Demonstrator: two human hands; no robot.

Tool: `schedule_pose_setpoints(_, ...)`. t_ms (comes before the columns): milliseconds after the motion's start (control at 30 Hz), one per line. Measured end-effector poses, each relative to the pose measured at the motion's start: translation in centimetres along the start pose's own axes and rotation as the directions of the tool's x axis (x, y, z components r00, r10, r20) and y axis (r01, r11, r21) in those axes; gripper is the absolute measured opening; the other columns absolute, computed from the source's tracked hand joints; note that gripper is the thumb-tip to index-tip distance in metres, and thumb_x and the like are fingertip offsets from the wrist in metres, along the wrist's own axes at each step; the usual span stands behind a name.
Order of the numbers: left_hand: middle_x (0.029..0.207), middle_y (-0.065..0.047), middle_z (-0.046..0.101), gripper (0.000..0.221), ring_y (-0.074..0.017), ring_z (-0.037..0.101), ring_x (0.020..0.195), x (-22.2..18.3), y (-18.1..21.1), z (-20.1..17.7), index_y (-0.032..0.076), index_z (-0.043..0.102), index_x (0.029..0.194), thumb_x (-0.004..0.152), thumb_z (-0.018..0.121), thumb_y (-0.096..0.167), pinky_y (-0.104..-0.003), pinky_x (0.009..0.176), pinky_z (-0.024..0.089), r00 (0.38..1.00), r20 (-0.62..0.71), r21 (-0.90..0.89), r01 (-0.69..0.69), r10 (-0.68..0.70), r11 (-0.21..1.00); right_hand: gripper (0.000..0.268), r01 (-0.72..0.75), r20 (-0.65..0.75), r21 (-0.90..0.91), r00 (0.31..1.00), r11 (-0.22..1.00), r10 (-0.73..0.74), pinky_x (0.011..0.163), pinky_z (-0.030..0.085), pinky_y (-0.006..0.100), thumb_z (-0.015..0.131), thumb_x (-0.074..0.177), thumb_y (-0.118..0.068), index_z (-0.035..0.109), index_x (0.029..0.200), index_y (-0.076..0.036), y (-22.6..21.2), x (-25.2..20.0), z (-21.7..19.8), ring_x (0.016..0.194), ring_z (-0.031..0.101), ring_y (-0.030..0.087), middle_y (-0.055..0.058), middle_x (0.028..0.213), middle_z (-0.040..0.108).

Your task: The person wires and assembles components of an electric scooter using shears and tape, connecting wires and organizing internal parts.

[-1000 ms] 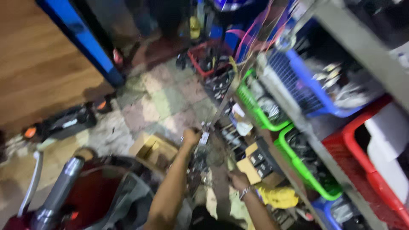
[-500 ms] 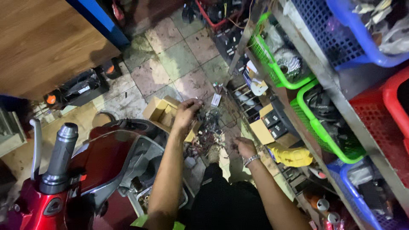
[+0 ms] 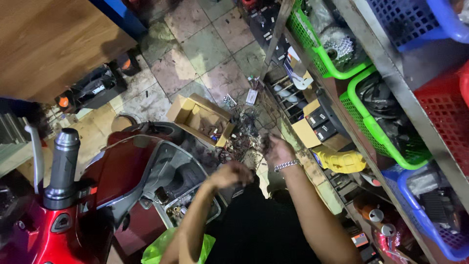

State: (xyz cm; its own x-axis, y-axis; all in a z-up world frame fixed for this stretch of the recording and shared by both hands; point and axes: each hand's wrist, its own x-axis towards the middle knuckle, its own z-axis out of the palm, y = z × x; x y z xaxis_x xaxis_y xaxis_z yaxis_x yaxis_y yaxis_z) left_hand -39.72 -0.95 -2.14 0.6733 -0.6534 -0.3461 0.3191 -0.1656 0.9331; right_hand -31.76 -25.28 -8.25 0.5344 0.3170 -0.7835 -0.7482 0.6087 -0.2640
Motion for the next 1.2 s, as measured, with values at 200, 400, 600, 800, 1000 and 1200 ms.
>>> schedule_pose_setpoints(200, 0.092, -0.013, 0.076, 0.027, -0.0241, 0.072, 0.079, -2.2, -12.4, 3.3, 0.004, 0.079, 0.099, 0.087, 0.072, 0.027, -0.039, 0.073, 0.057, 0.974, 0.062, 0.145, 0.209, -0.22, 0.967, 0.018, 0.048, -0.226, -0.113, 0.971, 0.992, -0.073, 0.069, 0.053, 0.029, 0.056, 0.101, -0.018, 0.067, 0.11, -0.008, 0.6, -0.1, -2.2, 0.077, 0.065, 0.016, 0.004, 0.092, 0.072)
schedule_pose_setpoints(400, 0.089, -0.016, 0.076, 0.027, -0.0284, 0.073, 0.08, -3.0, -16.7, 2.7, 0.004, 0.076, 0.093, 0.084, 0.075, 0.029, -0.04, 0.073, 0.057, 0.905, -0.024, 0.286, 0.414, -0.425, 0.864, 0.014, 0.232, -0.09, -0.135, 0.965, 0.963, -0.245, 0.06, 0.051, 0.032, 0.061, 0.102, -0.014, 0.067, 0.099, -0.002, 1.3, -1.6, -3.7, 0.066, 0.061, 0.018, 0.008, 0.081, 0.066)
schedule_pose_setpoints(600, 0.096, -0.016, 0.076, 0.026, -0.0324, 0.072, 0.09, -3.6, -19.9, 3.3, 0.005, 0.078, 0.094, 0.073, 0.074, 0.021, -0.043, 0.081, 0.057, 0.966, -0.042, 0.373, 0.252, -0.255, 0.893, 0.016, 0.178, -0.207, -0.197, 0.954, 0.964, -0.218, 0.051, 0.039, 0.028, 0.057, 0.101, -0.016, 0.068, 0.097, -0.005, 2.4, -3.0, -6.3, 0.058, 0.05, 0.012, 0.004, 0.074, 0.064)
schedule_pose_setpoints(800, 0.105, -0.011, 0.075, 0.03, -0.0343, 0.071, 0.098, -4.9, -15.8, 5.3, 0.015, 0.078, 0.105, 0.078, 0.073, 0.028, -0.045, 0.087, 0.056, 0.811, -0.205, 0.492, 0.569, -0.548, 0.658, 0.022, 0.093, -0.27, -0.506, 0.927, 0.857, -0.26, 0.047, 0.027, 0.025, 0.058, 0.103, -0.015, 0.072, 0.1, 0.001, 3.4, -8.0, -7.9, 0.052, 0.038, 0.01, 0.003, 0.068, 0.058)
schedule_pose_setpoints(1000, 0.093, -0.012, 0.078, 0.039, -0.0272, 0.075, 0.081, -0.7, -8.2, 10.7, 0.011, 0.076, 0.112, 0.096, 0.063, 0.045, -0.041, 0.079, 0.059, 0.812, -0.43, 0.127, 0.488, -0.395, 0.864, 0.018, 0.203, -0.058, -0.769, 0.922, 0.607, -0.383, 0.056, 0.045, 0.025, 0.058, 0.101, -0.017, 0.071, 0.101, -0.004, 5.5, -14.5, -7.9, 0.06, 0.057, 0.009, 0.0, 0.068, 0.066)
schedule_pose_setpoints(1200, 0.083, -0.01, 0.073, 0.033, -0.0215, 0.064, 0.066, 4.0, 0.2, 16.9, -0.003, 0.073, 0.108, 0.094, 0.072, 0.028, -0.034, 0.059, 0.051, 0.874, -0.183, -0.574, 0.276, -0.45, 0.771, 0.022, 0.293, 0.124, -0.854, 0.917, 0.43, -0.378, 0.058, 0.048, 0.027, 0.06, 0.101, -0.02, 0.071, 0.1, -0.002, 8.2, -21.1, -8.1, 0.06, 0.058, 0.012, 0.001, 0.07, 0.067)
